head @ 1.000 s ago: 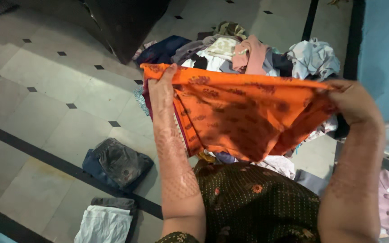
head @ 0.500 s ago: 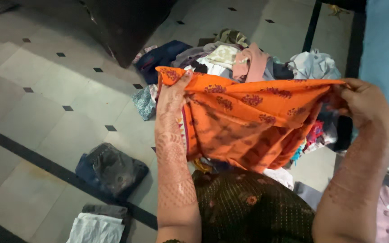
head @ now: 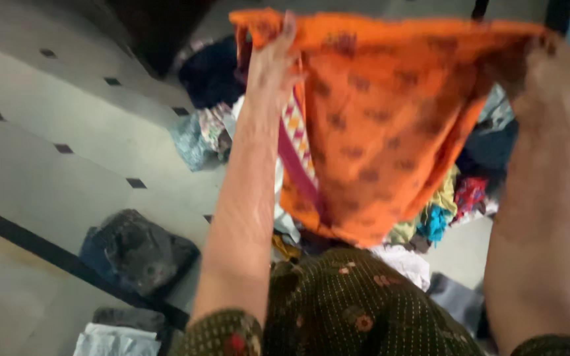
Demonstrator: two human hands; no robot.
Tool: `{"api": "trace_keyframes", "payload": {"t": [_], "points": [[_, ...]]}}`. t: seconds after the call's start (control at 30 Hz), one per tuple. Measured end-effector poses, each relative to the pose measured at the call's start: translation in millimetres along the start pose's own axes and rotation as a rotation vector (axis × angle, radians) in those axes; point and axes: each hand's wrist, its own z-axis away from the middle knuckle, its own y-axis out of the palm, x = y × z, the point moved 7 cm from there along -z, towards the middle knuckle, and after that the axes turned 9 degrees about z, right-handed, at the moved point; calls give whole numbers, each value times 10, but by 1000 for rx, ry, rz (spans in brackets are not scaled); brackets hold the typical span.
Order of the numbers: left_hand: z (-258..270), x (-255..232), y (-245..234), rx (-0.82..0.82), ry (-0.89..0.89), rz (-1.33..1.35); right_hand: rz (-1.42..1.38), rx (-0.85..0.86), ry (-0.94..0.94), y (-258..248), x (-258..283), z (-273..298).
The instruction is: The person sits on the floor and sorts through a large pile of laundry, picking up individual items of clothing like t-shirts, shorts, and dresses to inspect and organize them into different piles.
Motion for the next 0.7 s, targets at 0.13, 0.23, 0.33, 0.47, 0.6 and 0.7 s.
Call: {"api": "trace_keyframes", "payload": {"t": [0.13, 0.23, 0.33, 0.47, 0.6, 0.7], "points": [[-902, 592, -185, 4, 45, -85, -38, -109, -155, -224, -651, -557], [-1241, 948, -408, -26, 44, -123, -145, -122, -159, -395, -1027, -781], [-1272, 1144, -587, -55, 38, -152, -9, -114, -259, -535, -1331, -726], [-924, 1210, -702, -70, 9, -152, 67, -211, -122, -517, -1639, -419], [-273, 1204, -881, -84, -112, -158, 117, -212, -43, -458, -1692, 51], [150, 1190, -987, -68, -193, -143, 547, -206, -223, -429, -1615, 506]]}}
